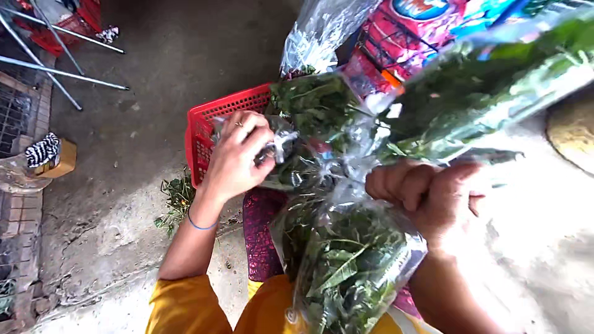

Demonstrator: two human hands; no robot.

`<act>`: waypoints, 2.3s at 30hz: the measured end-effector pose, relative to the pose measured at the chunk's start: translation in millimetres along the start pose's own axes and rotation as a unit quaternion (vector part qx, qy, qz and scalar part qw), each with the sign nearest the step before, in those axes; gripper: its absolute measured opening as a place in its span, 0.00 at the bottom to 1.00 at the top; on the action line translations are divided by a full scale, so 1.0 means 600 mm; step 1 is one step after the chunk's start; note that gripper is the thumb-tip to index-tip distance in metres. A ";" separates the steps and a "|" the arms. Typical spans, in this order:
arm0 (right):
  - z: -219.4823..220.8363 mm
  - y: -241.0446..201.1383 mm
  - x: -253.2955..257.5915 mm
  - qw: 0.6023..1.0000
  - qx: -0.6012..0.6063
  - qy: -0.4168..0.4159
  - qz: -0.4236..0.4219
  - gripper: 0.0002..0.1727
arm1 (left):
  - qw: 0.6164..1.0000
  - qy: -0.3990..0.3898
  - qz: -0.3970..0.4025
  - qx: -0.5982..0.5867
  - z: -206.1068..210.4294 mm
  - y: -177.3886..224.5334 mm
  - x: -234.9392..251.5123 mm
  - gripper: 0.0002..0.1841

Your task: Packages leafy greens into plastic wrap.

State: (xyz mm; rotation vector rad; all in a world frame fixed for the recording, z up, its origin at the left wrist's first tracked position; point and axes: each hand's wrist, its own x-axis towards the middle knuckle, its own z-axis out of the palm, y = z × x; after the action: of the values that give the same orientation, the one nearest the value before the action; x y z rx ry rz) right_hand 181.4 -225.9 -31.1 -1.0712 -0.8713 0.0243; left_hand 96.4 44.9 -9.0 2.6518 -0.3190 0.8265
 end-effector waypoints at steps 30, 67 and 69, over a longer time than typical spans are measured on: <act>0.017 -0.070 -0.088 0.984 0.071 0.119 0.113 0.32 | 0.985 -0.125 0.116 -0.003 0.059 0.224 -0.062 0.11; 0.039 -0.071 -0.042 0.984 0.157 0.085 -0.027 0.32 | 0.991 0.127 0.000 0.038 0.082 0.228 -0.071 0.11; 0.040 -0.076 -0.040 0.981 0.166 0.093 -0.025 0.32 | 0.993 0.110 0.012 0.051 0.074 0.228 -0.066 0.10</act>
State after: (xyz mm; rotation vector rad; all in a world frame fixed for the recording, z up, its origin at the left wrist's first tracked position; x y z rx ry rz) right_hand 132.6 -241.1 -6.1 -0.7256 -0.6956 0.0254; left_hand 44.5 -93.3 -31.1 2.6200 -0.2580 1.1607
